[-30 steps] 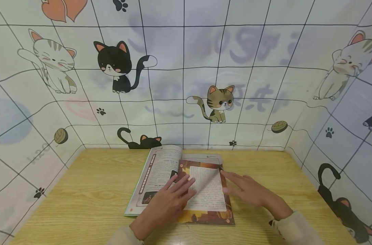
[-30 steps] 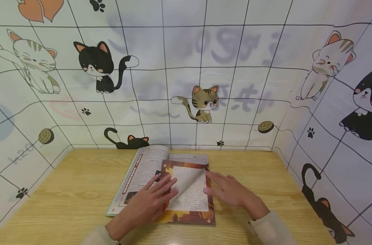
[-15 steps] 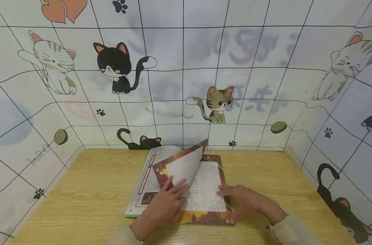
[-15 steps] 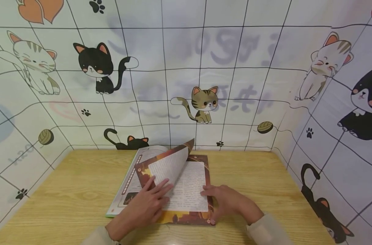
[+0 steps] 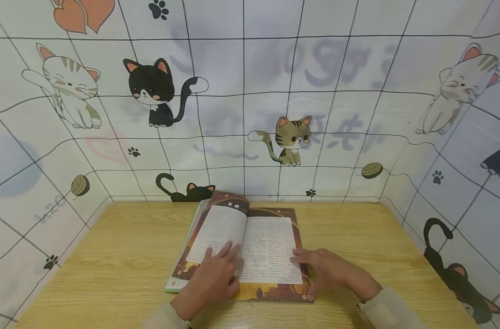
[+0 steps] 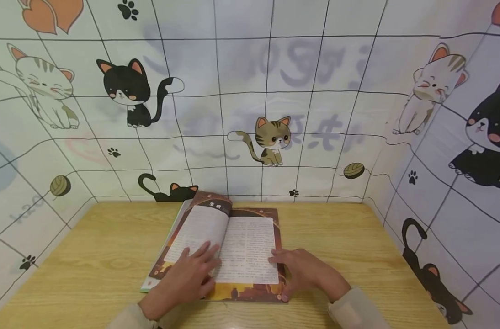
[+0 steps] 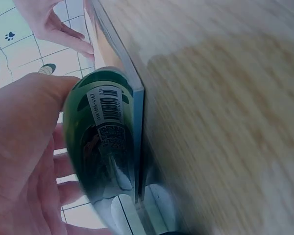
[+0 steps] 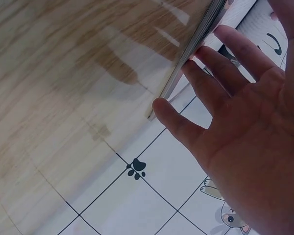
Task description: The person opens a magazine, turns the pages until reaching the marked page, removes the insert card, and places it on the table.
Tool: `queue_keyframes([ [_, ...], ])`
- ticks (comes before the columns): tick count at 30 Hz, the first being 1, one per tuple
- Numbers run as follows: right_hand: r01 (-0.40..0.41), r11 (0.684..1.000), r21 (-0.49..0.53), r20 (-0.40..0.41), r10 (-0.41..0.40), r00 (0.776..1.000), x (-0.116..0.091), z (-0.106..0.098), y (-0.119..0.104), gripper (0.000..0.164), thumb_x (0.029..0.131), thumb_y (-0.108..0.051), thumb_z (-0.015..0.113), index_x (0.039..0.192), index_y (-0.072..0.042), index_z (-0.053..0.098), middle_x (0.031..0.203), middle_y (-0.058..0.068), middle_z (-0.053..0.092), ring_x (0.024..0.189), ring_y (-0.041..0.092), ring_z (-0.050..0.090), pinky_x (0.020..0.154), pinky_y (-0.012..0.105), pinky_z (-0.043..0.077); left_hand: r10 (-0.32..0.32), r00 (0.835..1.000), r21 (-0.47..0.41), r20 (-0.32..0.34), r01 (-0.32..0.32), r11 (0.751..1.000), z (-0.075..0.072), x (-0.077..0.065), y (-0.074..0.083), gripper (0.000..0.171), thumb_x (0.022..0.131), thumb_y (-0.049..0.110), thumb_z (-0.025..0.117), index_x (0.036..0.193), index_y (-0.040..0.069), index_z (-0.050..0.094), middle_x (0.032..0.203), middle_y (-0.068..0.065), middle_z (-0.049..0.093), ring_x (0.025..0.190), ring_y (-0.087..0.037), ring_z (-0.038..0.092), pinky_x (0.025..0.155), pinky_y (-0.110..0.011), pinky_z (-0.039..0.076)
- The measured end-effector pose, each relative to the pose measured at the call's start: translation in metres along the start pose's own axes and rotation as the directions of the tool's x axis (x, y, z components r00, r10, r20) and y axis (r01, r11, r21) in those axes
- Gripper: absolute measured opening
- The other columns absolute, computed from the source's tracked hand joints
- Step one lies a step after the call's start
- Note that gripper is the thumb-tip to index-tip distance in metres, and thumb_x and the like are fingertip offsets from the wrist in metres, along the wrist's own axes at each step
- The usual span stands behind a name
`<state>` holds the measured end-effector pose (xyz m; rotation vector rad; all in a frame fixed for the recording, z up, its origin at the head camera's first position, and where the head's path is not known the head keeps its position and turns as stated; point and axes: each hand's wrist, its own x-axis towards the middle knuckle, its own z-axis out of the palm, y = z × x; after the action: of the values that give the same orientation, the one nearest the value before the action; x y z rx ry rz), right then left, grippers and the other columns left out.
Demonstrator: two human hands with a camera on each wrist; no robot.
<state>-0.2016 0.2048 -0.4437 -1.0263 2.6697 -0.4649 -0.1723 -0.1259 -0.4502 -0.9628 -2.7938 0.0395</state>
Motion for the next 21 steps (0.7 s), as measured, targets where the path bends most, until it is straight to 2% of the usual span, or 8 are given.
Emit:
queue_keyframes([
  [6, -0.001, 0.999, -0.035, 0.001, 0.001, 1.000, 0.0015, 0.0017, 0.0010, 0.091, 0.060, -0.050, 0.089, 0.137, -0.010, 0.061, 0.147, 0.013, 0.051, 0.130, 0.035, 0.052, 0.102, 0.059, 0.040, -0.060, 0.997, -0.107, 0.048, 0.065, 0.992, -0.0008, -0.0045, -0.0021, 0.037, 0.087, 0.026, 0.061, 0.121, 0.014, 0.068, 0.144, -0.010, 0.053, 0.136, -0.034, 0.046, 0.081, -0.066, 0.049],
  [13, 0.010, 0.999, -0.039, -0.008, -0.010, 1.000, 0.0012, 0.0008, 0.0012, 0.089, 0.062, -0.051, 0.088, 0.136, -0.010, 0.061, 0.146, 0.013, 0.052, 0.129, 0.035, 0.053, 0.101, 0.059, 0.041, -0.079, 0.997, -0.134, 0.013, 0.080, 0.988, -0.0042, -0.0047, -0.0040, 0.036, 0.086, 0.023, 0.063, 0.118, 0.009, 0.068, 0.141, -0.015, 0.054, 0.131, -0.038, 0.050, 0.072, -0.063, 0.052],
  [21, 0.029, 0.998, -0.048, -0.025, -0.030, 0.999, 0.0001, 0.0004, 0.0012, 0.087, 0.063, -0.054, 0.087, 0.134, -0.010, 0.063, 0.144, 0.014, 0.054, 0.126, 0.036, 0.055, 0.100, 0.058, 0.043, -0.092, 0.996, -0.133, 0.004, 0.092, 0.987, -0.0052, -0.0049, -0.0032, 0.037, 0.084, 0.023, 0.062, 0.116, 0.007, 0.068, 0.142, -0.017, 0.053, 0.133, -0.038, 0.047, 0.074, -0.065, 0.051],
])
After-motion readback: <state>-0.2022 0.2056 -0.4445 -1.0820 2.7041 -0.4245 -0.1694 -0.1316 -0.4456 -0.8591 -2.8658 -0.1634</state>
